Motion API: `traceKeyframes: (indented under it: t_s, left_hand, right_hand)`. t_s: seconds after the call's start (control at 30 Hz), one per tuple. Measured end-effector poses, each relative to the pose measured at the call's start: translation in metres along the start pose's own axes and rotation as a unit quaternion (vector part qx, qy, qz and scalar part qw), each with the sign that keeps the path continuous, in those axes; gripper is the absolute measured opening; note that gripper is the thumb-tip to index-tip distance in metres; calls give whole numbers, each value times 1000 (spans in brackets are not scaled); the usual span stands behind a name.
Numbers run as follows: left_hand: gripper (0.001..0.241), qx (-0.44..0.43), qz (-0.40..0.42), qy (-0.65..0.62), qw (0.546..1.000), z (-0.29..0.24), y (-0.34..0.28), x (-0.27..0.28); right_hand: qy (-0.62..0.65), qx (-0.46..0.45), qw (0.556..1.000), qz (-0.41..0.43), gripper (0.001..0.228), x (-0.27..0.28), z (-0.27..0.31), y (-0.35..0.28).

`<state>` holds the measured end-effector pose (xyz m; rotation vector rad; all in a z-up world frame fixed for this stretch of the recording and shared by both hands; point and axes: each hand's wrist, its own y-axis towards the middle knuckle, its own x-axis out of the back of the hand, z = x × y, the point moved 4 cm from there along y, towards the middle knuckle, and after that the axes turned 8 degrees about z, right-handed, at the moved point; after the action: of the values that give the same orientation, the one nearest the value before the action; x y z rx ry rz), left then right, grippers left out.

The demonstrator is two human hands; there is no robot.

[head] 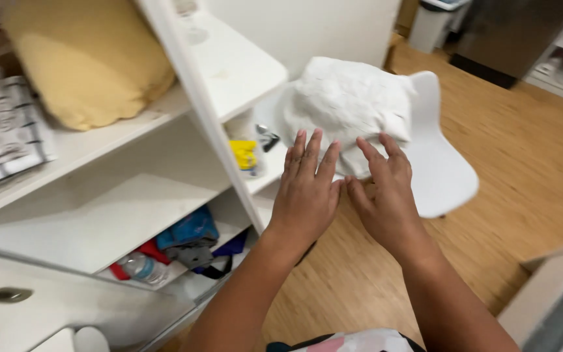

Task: The person folds a patterned cloth on a bed, smoothing it out and folding it into a neat square. They then place the folded cloth into a white closet shelf. The person repeats the folding process with another piece of the same patterned cloth.

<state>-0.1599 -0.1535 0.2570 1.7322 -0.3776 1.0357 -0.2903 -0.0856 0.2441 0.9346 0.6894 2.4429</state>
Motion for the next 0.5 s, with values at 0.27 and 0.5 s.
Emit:
traceKeyframes:
  t_s: [0.27, 0.5]
  left_hand:
    - [64, -84, 51, -51, 994, -126, 25, -67]
    - [55, -152, 95, -94, 979, -226, 43, -125]
  right_hand:
    - [-209, -34, 972, -99, 62, 114, -57, -88]
    - [-272, -105, 944, -153, 60, 193, -86, -162]
